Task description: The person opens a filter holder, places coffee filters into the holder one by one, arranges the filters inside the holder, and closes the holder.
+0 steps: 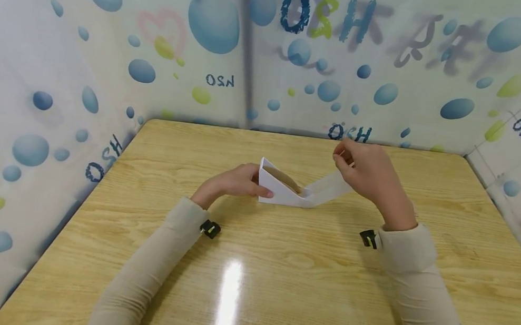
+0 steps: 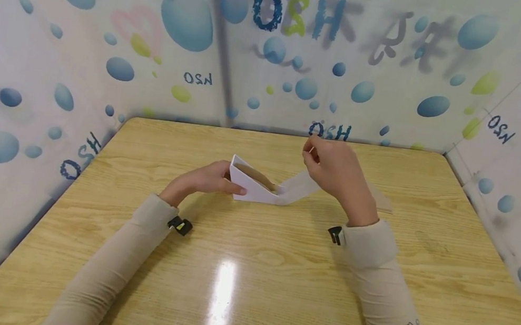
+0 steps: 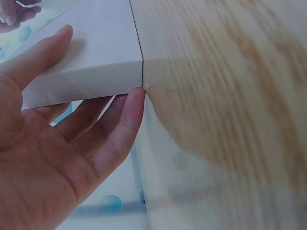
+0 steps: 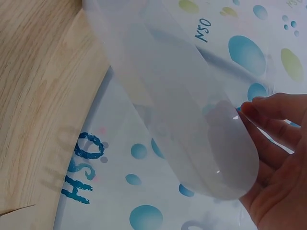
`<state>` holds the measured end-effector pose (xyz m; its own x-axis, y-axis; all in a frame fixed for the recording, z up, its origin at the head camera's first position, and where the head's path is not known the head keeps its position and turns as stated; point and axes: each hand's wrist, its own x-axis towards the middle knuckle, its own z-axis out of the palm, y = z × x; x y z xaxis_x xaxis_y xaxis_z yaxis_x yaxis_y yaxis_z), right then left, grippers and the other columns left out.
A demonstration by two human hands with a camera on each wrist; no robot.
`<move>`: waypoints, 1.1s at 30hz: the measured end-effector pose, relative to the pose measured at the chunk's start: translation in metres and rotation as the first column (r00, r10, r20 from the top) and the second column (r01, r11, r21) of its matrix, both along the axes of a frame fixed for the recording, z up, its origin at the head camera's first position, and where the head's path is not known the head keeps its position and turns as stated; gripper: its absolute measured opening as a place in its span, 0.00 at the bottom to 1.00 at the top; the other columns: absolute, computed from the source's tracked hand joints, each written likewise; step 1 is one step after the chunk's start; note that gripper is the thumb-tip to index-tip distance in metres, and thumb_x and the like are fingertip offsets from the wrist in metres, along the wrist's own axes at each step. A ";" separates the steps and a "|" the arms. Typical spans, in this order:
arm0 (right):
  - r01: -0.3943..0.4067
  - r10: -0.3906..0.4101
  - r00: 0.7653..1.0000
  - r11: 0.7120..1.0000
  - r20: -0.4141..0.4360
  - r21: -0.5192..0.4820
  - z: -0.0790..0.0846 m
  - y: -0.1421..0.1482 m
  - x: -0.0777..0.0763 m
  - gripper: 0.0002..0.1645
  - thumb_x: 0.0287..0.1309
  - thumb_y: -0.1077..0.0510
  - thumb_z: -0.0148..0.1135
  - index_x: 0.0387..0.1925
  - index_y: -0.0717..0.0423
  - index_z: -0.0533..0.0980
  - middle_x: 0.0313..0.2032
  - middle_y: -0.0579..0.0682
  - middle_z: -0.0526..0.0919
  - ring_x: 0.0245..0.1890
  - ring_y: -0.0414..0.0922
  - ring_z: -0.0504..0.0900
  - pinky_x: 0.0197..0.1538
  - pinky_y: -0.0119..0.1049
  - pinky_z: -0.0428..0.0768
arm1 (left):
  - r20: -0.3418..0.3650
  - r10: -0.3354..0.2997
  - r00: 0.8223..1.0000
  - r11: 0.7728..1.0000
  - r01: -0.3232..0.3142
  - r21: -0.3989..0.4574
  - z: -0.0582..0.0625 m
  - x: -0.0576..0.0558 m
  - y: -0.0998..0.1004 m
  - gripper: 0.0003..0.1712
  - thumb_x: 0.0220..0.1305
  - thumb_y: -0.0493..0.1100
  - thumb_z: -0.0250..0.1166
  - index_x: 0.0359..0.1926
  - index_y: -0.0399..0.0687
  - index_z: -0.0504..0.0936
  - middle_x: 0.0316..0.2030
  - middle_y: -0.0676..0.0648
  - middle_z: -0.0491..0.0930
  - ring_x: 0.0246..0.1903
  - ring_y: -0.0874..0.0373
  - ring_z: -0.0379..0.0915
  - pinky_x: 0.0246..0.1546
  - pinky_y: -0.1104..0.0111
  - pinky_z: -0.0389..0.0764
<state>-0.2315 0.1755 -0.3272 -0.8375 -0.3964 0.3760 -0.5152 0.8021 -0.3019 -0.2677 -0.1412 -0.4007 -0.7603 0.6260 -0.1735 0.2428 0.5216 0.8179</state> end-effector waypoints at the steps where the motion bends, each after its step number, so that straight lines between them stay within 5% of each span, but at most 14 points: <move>1: -0.001 0.001 1.000 1.000 -0.001 0.002 0.000 0.000 0.000 0.07 0.73 0.58 0.59 0.43 0.57 0.81 0.34 0.53 0.89 0.31 0.48 0.86 0.36 0.47 0.82 | 0.000 -0.001 1.000 1.000 0.001 0.001 0.000 0.000 0.000 0.26 0.68 0.45 0.70 0.63 0.43 0.77 0.53 0.41 0.85 0.42 0.55 0.79 0.40 0.63 0.81; 33: 0.012 -0.013 0.999 1.000 -0.048 -0.011 0.000 0.003 -0.001 0.07 0.72 0.59 0.60 0.42 0.58 0.82 0.33 0.54 0.89 0.27 0.47 0.84 0.31 0.43 0.77 | -0.013 -0.001 1.000 1.000 0.001 -0.009 0.001 -0.001 0.001 0.23 0.68 0.44 0.70 0.60 0.43 0.79 0.50 0.42 0.86 0.39 0.57 0.77 0.36 0.68 0.77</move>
<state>-0.2322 0.1784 -0.3270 -0.8233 -0.3816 0.4203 -0.5192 0.8055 -0.2856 -0.2684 -0.1397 -0.3999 -0.7620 0.6251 -0.1691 0.2541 0.5289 0.8097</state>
